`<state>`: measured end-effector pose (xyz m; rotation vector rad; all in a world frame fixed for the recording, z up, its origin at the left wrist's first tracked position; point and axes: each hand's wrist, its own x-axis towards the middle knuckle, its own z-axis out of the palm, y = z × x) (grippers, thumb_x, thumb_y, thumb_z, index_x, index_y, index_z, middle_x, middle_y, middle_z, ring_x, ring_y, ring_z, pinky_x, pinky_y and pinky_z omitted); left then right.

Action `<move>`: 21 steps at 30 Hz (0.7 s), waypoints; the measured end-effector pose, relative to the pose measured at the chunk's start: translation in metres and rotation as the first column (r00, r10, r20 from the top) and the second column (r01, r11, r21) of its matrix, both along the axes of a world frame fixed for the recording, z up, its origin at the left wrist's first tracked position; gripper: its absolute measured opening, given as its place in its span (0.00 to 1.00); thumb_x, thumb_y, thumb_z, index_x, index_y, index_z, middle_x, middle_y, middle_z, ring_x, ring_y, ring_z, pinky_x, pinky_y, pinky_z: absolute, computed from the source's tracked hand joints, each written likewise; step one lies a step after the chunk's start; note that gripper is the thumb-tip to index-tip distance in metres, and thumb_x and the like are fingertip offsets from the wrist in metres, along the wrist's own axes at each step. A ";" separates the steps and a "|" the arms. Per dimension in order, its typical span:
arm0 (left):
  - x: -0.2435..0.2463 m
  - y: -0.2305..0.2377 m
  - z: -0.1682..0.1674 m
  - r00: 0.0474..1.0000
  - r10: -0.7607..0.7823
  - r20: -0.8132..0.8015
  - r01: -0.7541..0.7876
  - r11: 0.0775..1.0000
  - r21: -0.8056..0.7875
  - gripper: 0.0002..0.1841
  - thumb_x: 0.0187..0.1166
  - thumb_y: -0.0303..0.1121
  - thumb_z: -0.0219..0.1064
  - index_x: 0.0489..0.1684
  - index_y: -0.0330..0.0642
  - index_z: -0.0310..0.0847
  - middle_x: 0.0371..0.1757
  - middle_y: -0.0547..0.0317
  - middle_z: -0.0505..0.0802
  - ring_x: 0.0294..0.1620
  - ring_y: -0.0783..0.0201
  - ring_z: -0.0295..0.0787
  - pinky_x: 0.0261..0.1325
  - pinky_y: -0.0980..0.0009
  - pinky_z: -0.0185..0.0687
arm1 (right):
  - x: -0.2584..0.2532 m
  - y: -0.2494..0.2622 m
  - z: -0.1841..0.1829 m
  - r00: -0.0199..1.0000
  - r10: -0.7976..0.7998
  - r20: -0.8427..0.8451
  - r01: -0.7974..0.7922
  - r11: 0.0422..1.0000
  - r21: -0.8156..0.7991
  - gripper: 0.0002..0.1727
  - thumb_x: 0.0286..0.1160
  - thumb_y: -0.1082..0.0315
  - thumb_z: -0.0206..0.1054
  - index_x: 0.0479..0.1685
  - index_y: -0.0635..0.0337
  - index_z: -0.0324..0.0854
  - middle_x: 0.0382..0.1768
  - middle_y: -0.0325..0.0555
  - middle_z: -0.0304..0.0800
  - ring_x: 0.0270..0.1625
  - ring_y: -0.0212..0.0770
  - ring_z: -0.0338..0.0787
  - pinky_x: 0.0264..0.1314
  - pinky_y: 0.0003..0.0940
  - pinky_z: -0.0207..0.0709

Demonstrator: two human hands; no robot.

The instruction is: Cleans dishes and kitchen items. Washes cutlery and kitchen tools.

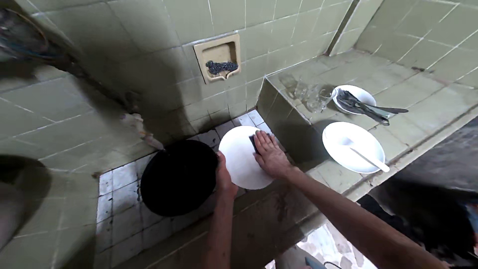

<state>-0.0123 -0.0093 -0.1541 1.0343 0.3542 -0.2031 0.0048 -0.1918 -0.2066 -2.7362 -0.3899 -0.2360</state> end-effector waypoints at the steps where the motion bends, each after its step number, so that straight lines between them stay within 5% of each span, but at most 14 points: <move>1: -0.002 -0.004 0.001 1.000 -0.019 -0.002 0.019 1.000 -0.001 0.31 0.92 0.60 0.38 0.80 0.52 0.70 0.66 0.55 0.89 0.65 0.59 0.88 0.64 0.52 0.86 | 0.014 0.013 0.001 0.996 -0.058 0.060 0.056 0.998 0.042 0.38 0.91 0.51 0.45 0.92 0.70 0.50 0.93 0.63 0.49 0.96 0.60 0.47 0.95 0.64 0.34; 4: -0.003 -0.011 0.001 0.994 -0.078 0.082 0.079 0.997 -0.002 0.32 0.92 0.61 0.37 0.79 0.51 0.72 0.67 0.57 0.89 0.66 0.61 0.87 0.66 0.55 0.86 | 0.032 0.064 0.010 0.989 -0.057 0.139 0.025 0.974 0.225 0.39 0.91 0.51 0.46 0.91 0.73 0.51 0.92 0.69 0.49 0.95 0.64 0.46 0.96 0.62 0.35; 7: 0.004 0.002 -0.001 0.988 -0.072 0.137 0.072 0.997 0.008 0.36 0.89 0.66 0.32 0.87 0.58 0.63 0.74 0.68 0.85 0.71 0.72 0.82 0.70 0.65 0.82 | 0.000 0.095 0.021 0.965 0.256 0.066 -0.263 0.913 0.311 0.32 0.92 0.60 0.43 0.91 0.68 0.57 0.92 0.58 0.54 0.96 0.53 0.48 0.97 0.54 0.36; 10: 0.007 0.018 0.003 0.993 0.111 0.033 -0.114 0.989 0.089 0.32 0.91 0.62 0.39 0.80 0.51 0.69 0.64 0.58 0.89 0.61 0.66 0.87 0.62 0.61 0.86 | -0.041 0.072 0.005 0.888 0.459 0.017 -0.442 0.842 0.310 0.28 0.92 0.62 0.47 0.88 0.57 0.67 0.90 0.47 0.63 0.95 0.46 0.55 0.97 0.52 0.42; 12: 0.011 0.029 -0.006 0.993 0.109 0.051 -0.111 0.993 0.035 0.30 0.92 0.59 0.39 0.81 0.51 0.68 0.65 0.57 0.89 0.62 0.63 0.88 0.63 0.57 0.87 | -0.043 0.034 -0.003 0.903 0.427 -0.042 -0.408 0.885 0.223 0.28 0.90 0.63 0.52 0.87 0.54 0.69 0.90 0.45 0.65 0.93 0.45 0.59 0.96 0.54 0.47; 14: 0.006 0.024 -0.005 0.996 0.076 0.038 -0.078 0.996 0.036 0.29 0.93 0.58 0.39 0.80 0.51 0.69 0.64 0.58 0.90 0.61 0.64 0.89 0.61 0.57 0.88 | -0.014 0.012 -0.005 0.959 0.267 -0.092 -0.254 0.958 0.135 0.31 0.90 0.62 0.54 0.90 0.61 0.62 0.91 0.53 0.59 0.94 0.51 0.55 0.95 0.59 0.41; 17: 0.003 0.003 0.004 1.000 -0.019 0.020 0.017 0.997 0.077 0.31 0.92 0.60 0.38 0.80 0.50 0.69 0.64 0.56 0.90 0.61 0.61 0.89 0.61 0.56 0.88 | 0.032 0.039 -0.001 0.992 0.128 0.020 -0.130 0.982 0.134 0.35 0.92 0.55 0.46 0.91 0.69 0.54 0.93 0.60 0.52 0.96 0.55 0.47 0.96 0.61 0.32; 21: 0.019 0.016 0.004 0.998 0.053 0.018 -0.055 0.987 0.154 0.34 0.91 0.62 0.38 0.82 0.49 0.68 0.69 0.58 0.87 0.66 0.65 0.85 0.67 0.59 0.83 | -0.009 0.077 0.015 0.891 0.454 0.015 -0.443 0.859 0.256 0.30 0.91 0.61 0.51 0.89 0.64 0.62 0.92 0.54 0.58 0.96 0.50 0.49 0.98 0.55 0.34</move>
